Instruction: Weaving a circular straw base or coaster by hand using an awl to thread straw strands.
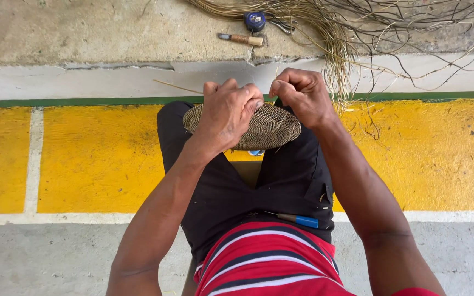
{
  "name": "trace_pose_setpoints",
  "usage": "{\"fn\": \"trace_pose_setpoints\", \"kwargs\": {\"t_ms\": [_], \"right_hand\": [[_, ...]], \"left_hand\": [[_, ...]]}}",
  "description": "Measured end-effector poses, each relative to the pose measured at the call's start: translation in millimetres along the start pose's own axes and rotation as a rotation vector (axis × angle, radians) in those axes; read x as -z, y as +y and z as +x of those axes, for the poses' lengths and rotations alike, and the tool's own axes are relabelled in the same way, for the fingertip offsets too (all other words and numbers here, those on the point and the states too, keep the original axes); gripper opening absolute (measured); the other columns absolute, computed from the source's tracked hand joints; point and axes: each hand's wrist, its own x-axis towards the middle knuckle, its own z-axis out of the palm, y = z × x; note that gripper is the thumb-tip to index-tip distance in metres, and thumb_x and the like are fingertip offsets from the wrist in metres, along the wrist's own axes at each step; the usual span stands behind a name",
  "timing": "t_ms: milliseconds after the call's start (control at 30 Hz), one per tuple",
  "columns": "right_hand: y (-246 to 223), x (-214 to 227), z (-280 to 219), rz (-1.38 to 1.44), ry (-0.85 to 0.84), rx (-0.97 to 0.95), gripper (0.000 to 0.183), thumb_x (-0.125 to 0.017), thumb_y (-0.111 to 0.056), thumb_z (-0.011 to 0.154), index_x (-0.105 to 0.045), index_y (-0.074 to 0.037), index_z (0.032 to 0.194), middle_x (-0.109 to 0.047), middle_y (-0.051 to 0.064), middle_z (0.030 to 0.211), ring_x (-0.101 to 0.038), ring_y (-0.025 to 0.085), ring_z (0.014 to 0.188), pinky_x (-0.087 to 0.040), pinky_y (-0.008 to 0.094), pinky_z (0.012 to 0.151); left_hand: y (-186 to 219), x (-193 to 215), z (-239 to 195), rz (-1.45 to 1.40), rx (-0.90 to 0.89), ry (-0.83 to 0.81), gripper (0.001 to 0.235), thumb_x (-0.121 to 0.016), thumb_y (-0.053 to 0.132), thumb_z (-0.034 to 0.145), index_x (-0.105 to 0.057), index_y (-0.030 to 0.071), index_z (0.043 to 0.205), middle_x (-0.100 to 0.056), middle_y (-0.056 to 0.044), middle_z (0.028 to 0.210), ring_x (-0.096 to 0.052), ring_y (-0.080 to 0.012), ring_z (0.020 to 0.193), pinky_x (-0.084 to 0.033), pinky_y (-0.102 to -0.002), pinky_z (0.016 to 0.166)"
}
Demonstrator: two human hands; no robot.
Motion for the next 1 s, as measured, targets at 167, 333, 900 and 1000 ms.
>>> {"fn": "trace_pose_setpoints", "kwargs": {"t_ms": [167,333,900,1000], "right_hand": [[13,-15,-7,0.482,0.082,-0.175,0.018,-0.064,-0.011,0.095,-0.069,-0.007,0.079,-0.064,-0.001,0.069,-0.05,0.006,0.06,-0.041,0.024,0.058],[-29,9,-5,0.122,-0.152,-0.01,0.012,-0.066,-0.014,0.099,-0.075,-0.007,0.095,-0.067,0.0,0.076,-0.058,0.007,0.068,-0.049,0.027,0.062],[-50,9,-20,-0.806,-0.07,0.577,0.02,-0.088,-0.01,0.085,-0.069,-0.009,0.09,-0.069,0.0,0.088,-0.064,0.018,0.082,-0.056,0.034,0.07],[-51,7,-21,-0.849,-0.063,0.565,0.019,-0.088,-0.012,0.084,-0.069,-0.01,0.09,-0.069,0.0,0.087,-0.064,0.017,0.082,-0.056,0.034,0.069]], "left_hand": [[7,-1,-11,0.087,-0.021,0.048,0.009,-0.069,0.022,0.097,-0.075,0.016,0.1,-0.068,0.006,0.078,-0.055,-0.0152,0.08,-0.032,-0.037,0.084],[-15,-11,-11,0.11,-0.086,0.069,0.013,-0.068,0.015,0.097,-0.075,0.016,0.108,-0.071,0.005,0.086,-0.055,-0.0143,0.083,-0.033,-0.037,0.086],[-17,-15,-3,0.083,-0.135,0.065,0.026,-0.067,0.008,0.095,-0.078,0.019,0.116,-0.074,0.005,0.084,-0.054,-0.0158,0.08,-0.031,-0.036,0.085],[-18,-15,-4,0.028,-0.146,0.104,0.023,-0.067,0.01,0.097,-0.077,0.019,0.115,-0.074,0.005,0.087,-0.056,-0.015,0.083,-0.03,-0.037,0.085]]}}
